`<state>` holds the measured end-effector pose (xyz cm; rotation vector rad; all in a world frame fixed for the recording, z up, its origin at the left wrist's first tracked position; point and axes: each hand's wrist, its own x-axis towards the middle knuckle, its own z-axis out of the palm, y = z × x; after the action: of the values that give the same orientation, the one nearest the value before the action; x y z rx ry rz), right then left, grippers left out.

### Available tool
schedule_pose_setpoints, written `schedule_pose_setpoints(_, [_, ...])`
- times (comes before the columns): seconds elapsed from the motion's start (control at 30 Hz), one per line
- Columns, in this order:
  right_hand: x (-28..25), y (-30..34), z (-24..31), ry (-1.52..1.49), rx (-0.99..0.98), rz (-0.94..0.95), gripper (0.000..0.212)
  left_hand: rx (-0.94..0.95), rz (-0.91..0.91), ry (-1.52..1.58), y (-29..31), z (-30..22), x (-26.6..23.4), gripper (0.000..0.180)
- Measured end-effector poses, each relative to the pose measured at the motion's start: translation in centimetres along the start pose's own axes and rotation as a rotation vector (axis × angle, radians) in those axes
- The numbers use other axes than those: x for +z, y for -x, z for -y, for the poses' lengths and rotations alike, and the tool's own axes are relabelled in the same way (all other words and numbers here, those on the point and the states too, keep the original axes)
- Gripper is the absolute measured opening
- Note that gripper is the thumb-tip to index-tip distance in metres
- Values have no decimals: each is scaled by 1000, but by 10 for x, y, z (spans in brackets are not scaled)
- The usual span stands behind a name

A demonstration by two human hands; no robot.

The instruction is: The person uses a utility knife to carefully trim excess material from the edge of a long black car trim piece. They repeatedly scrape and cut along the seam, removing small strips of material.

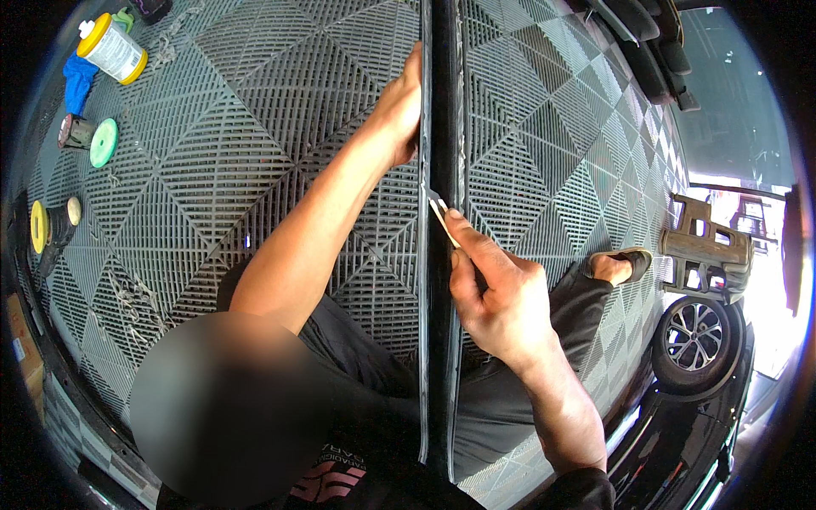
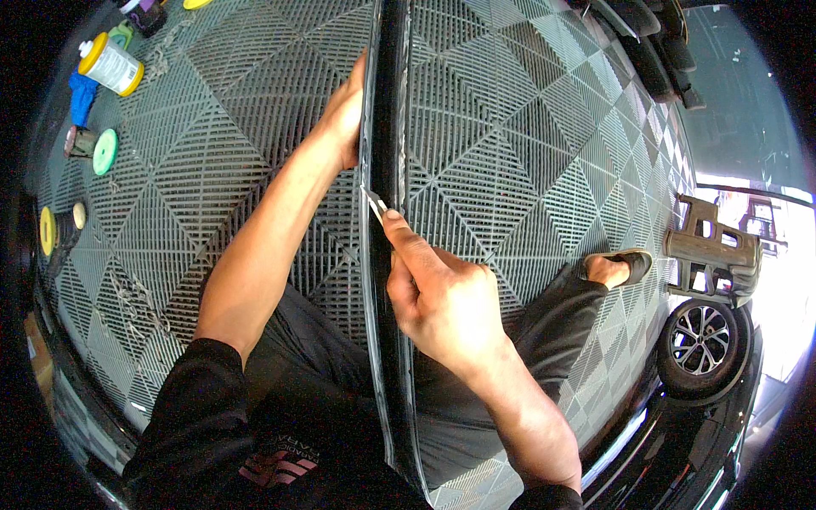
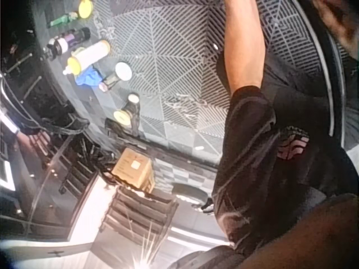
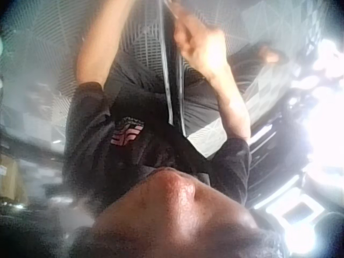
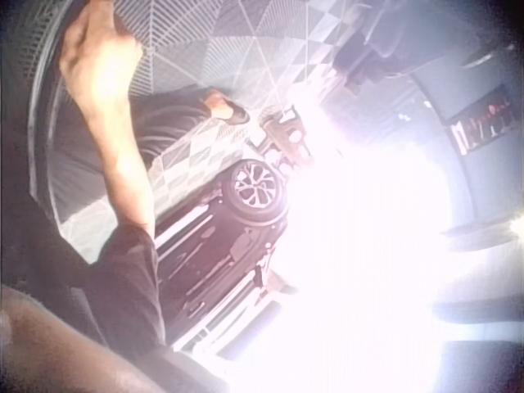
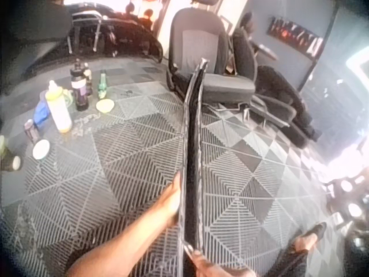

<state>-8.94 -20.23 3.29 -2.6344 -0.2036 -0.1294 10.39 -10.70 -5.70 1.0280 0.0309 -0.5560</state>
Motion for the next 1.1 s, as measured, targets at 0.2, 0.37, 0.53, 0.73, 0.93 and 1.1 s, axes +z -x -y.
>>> schedule_pose_setpoints(0.2, [-1,3,2,-2,19,15,41,36,9,-2,-1,2,1,63])
schedule_pose_setpoints(0.37, [-10,3,10,-12,92,129,39,83,-3,33,-2,6,-1,54])
schedule_pose_setpoints(0.53, [-9,5,8,-9,74,116,40,39,-16,36,1,3,1,55])
schedule_pose_setpoints(0.73, [-4,9,5,20,43,45,43,29,-11,18,6,-3,4,54])
schedule_pose_setpoints(0.93, [-4,15,6,44,36,60,46,56,7,29,6,-1,3,53])
schedule_pose_setpoints(1.1, [-6,18,10,72,39,76,49,76,28,42,1,3,0,58])
